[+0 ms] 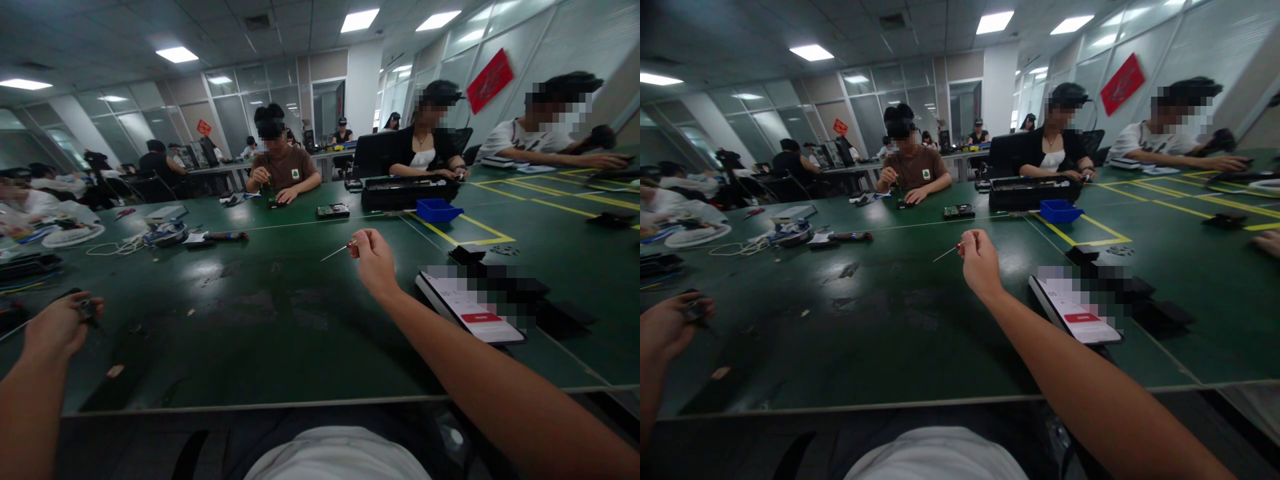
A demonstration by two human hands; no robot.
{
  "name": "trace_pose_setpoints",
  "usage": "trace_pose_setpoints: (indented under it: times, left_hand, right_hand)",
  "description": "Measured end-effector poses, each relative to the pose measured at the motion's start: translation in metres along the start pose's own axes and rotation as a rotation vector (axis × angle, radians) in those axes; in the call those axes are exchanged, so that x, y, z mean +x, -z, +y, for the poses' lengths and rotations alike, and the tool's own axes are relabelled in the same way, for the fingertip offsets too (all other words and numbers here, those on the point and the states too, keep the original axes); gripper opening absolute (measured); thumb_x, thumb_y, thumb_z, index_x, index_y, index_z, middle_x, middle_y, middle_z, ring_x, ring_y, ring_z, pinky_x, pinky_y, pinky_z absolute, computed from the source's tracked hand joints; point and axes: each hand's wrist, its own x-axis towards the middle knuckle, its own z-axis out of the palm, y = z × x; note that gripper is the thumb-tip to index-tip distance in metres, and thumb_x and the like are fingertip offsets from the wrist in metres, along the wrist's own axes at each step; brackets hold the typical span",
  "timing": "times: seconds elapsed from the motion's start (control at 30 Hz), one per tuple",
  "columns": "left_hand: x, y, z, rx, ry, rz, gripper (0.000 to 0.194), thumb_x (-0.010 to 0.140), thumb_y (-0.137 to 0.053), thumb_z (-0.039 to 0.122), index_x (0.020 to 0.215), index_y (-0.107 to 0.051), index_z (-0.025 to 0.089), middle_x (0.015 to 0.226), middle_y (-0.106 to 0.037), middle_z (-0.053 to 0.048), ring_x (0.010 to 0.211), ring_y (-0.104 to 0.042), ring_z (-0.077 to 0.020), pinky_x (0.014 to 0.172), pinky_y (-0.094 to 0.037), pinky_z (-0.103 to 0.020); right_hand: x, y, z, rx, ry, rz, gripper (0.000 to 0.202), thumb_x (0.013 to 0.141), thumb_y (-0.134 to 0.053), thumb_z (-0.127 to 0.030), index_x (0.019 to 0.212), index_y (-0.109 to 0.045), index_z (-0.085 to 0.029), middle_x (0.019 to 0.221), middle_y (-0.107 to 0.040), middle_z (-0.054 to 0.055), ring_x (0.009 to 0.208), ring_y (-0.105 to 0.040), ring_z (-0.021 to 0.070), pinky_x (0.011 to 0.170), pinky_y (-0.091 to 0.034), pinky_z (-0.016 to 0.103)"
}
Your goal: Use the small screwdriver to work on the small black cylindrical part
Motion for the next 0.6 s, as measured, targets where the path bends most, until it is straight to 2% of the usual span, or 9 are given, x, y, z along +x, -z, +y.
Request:
trace_pose_setpoints:
  times: [0.1, 0.23, 0.47, 0.6]
  left_hand:
    - [-0.001, 0.004, -0.004, -0.048, -0.039, -0.033, 0.033, 0.053, -0.042, -0.005, 0.078, -0.053, 0.014, 0.066, -0.057, -0.001, 0.057, -0.054, -0.0125, 0.056, -0.048, -0.018]
    - [0.005, 0.008, -0.007, -0.051, -0.049, -0.016, 0.031, 0.053, -0.043, -0.002, 0.077, -0.053, 0.014, 0.063, -0.054, -0.001, 0.054, -0.052, -0.0144, 0.051, -0.046, -0.020]
    - [0.009, 0.003, 0.001, 0.035, 0.110, 0.032, 0.030, 0.058, -0.041, -0.005, 0.078, -0.053, 0.014, 0.065, -0.050, -0.001, 0.050, -0.047, -0.0142, 0.046, -0.041, -0.022]
    - [0.011, 0.005, 0.001, 0.066, 0.097, 0.033, 0.036, 0.053, -0.041, -0.008, 0.079, -0.052, 0.013, 0.066, -0.052, 0.001, 0.051, -0.050, -0.0113, 0.048, -0.044, -0.018]
  right_hand:
    - [0.000, 0.000, 0.000, -0.004, -0.001, 0.000, 0.026, 0.096, -0.049, -0.047, 0.088, -0.058, -0.023, 0.074, -0.062, 0.001, 0.068, -0.058, 0.0169, 0.065, -0.045, 0.033]
    - [0.000, 0.000, -0.002, 0.011, -0.012, -0.008, 0.027, 0.096, -0.050, -0.047, 0.088, -0.057, -0.023, 0.075, -0.062, 0.002, 0.069, -0.058, 0.0177, 0.067, -0.046, 0.035]
    - [0.000, 0.001, -0.001, 0.009, -0.009, -0.009, 0.026, 0.096, -0.048, -0.046, 0.088, -0.057, -0.023, 0.075, -0.062, 0.001, 0.069, -0.058, 0.0169, 0.066, -0.046, 0.034]
    - [0.000, 0.001, 0.001, 0.008, -0.009, -0.012, 0.028, 0.096, -0.049, -0.049, 0.089, -0.058, -0.024, 0.075, -0.062, 0.000, 0.069, -0.058, 0.0163, 0.066, -0.045, 0.033]
